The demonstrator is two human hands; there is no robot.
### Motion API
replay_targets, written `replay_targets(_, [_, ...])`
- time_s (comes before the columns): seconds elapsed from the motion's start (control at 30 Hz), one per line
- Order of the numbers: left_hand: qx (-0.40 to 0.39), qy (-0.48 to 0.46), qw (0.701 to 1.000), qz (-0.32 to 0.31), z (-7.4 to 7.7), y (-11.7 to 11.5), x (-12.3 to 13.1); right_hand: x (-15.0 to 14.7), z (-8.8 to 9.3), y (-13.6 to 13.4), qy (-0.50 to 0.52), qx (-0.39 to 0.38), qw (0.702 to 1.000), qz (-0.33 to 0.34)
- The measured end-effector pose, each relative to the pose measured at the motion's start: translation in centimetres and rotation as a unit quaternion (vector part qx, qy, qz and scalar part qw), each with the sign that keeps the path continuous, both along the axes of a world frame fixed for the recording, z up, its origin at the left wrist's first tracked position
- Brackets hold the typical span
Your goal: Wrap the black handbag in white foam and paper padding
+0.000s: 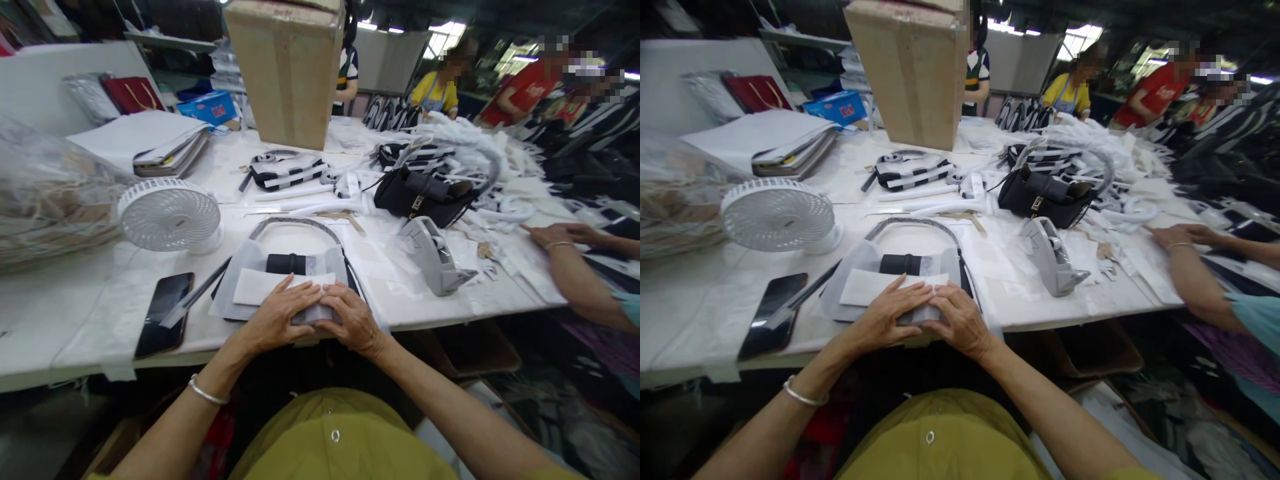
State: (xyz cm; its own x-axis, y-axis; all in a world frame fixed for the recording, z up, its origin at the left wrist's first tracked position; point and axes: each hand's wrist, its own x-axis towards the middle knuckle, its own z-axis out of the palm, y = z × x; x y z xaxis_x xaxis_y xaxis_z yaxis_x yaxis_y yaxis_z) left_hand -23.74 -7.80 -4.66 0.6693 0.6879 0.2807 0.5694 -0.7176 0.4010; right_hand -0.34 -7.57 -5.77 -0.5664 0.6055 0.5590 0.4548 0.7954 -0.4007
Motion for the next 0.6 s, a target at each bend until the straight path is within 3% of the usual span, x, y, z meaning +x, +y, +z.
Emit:
replay_targets(0.1, [0.029,0.012,0.999,-0.011,-0.2,0.1,-0.1,-0.1,0.9,-0.3,-0.015,-0.03,0.999,0.0])
replay_targets(0.27, [0.1,0.016,0.995,-0.014,-1.8,0.7,-0.7,-0.2,4.2,-1.7,-0.039,-0.082,0.996,-0.014])
replay_targets(0.4, [0.114,0.031,0.993,-0.016,-2.4,0.8,-1.0,1.4,6.9,-2.1,0.012,-0.079,0.996,-0.028])
replay_targets(0.5, [0.118,0.029,0.993,-0.007,-2.6,0.5,-0.8,3.8,8.1,0.1,0.043,-0.083,0.994,-0.054])
replay_targets(0.6, [0.13,0.018,0.991,0.006,-3.2,0.6,-0.7,5.7,8.5,5.1,0.043,-0.093,0.989,-0.109])
